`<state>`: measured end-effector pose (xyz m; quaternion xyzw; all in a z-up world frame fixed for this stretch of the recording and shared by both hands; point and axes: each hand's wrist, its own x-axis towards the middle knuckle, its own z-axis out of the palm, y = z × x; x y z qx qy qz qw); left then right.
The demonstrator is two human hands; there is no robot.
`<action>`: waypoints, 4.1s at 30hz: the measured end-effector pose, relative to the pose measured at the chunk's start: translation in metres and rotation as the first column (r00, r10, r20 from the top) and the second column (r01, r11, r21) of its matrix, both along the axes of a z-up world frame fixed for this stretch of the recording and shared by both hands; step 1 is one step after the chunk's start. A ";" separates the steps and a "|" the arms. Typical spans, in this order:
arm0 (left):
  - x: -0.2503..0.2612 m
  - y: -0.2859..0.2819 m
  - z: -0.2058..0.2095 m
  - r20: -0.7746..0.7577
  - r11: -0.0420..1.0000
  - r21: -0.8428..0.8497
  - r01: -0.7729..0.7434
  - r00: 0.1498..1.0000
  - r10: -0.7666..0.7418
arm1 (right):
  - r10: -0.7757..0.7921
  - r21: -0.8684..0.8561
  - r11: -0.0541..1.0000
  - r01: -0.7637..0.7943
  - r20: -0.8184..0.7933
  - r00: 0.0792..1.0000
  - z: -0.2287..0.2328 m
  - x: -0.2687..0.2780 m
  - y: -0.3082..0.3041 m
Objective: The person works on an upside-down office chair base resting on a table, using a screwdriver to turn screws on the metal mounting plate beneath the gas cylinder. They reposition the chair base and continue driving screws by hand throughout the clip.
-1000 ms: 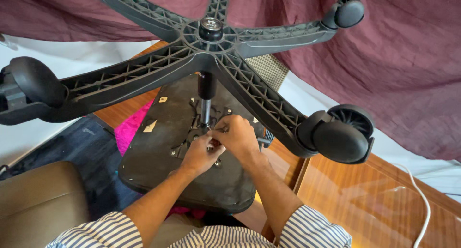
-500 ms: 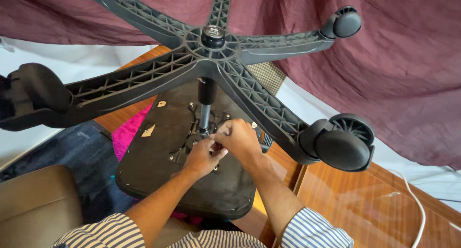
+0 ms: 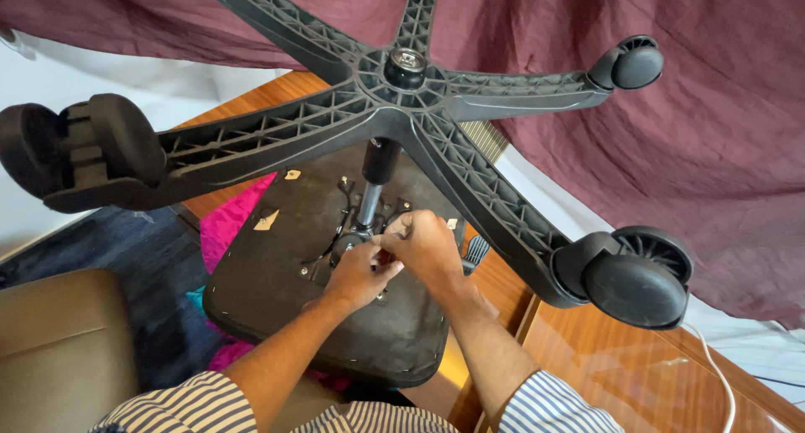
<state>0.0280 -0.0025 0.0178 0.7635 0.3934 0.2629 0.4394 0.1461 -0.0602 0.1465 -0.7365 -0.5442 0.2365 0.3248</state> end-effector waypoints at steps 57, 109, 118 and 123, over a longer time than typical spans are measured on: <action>0.005 -0.006 0.018 0.143 0.996 -0.033 0.080 0.987 -0.074 | -0.018 0.047 0.999 0.018 0.014 1.000 -0.020 0.023 -0.007; 0.002 0.004 -0.002 0.073 0.993 0.039 0.111 0.991 -0.114 | 0.060 0.133 0.990 -0.051 -0.069 0.996 -0.022 0.017 -0.012; -0.004 -0.005 0.000 -0.093 0.998 0.059 0.009 0.996 -0.004 | 0.025 0.082 0.997 -0.015 -0.117 0.993 -0.031 0.006 -0.010; -0.005 -0.002 -0.006 -0.026 0.988 0.150 0.023 0.999 -0.019 | 0.133 0.210 0.972 -0.108 -0.107 0.985 -0.044 0.009 -0.012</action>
